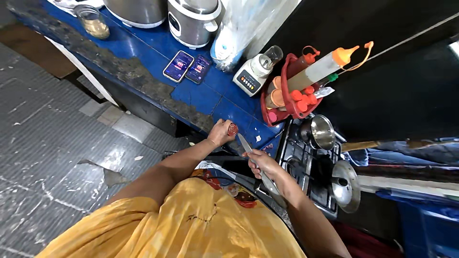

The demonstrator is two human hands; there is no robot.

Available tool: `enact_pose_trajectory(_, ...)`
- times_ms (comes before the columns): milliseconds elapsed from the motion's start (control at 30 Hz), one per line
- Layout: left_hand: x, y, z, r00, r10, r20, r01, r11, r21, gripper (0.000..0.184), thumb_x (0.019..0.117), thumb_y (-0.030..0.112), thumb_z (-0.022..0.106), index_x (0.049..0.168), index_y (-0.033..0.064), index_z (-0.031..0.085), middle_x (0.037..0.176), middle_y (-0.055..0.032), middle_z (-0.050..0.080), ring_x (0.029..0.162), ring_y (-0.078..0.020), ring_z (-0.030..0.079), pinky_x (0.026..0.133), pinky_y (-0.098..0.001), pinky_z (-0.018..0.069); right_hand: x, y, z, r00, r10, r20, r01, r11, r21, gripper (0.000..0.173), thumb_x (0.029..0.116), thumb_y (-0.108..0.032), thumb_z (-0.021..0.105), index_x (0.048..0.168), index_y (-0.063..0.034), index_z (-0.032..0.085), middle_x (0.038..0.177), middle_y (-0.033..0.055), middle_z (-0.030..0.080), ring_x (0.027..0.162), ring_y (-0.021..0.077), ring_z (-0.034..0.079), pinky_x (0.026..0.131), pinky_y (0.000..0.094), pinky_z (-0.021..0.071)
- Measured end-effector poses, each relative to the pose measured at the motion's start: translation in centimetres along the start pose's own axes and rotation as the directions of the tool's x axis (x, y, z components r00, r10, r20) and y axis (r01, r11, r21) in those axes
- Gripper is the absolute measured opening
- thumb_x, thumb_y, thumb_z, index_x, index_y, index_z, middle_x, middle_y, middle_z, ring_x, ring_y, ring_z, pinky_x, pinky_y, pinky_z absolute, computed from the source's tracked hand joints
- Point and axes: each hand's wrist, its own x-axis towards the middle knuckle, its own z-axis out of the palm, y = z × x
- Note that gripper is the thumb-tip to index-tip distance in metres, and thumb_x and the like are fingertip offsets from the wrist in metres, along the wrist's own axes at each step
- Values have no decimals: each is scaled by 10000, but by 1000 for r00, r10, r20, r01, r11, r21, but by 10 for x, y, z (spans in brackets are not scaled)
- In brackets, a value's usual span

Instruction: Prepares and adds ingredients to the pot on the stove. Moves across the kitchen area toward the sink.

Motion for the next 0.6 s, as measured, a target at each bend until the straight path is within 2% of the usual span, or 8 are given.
enact_pose_trajectory(367, 2, 0, 0, 998, -38, 59, 38, 999, 9, 592, 793, 367, 841, 1257, 65, 631, 1149, -130, 701, 1134, -310, 643, 1012, -471, 518, -4, 1, 5, 1000, -7, -29, 7, 1000, 1, 316, 1137, -285, 352, 1303, -90, 537, 652, -9, 446, 430, 94, 425, 394, 243, 421)
enact_pose_trajectory(600, 2, 0, 1, 999, -31, 45, 30, 999, 15, 589, 785, 360, 842, 1254, 71, 633, 1141, -121, 704, 1122, -301, 649, 1004, -469, 524, -3, 0, 8, 1000, 5, -27, -5, 1000, 0, 314, 1137, -291, 352, 1303, -98, 537, 655, -6, 454, 430, 96, 431, 397, 246, 427)
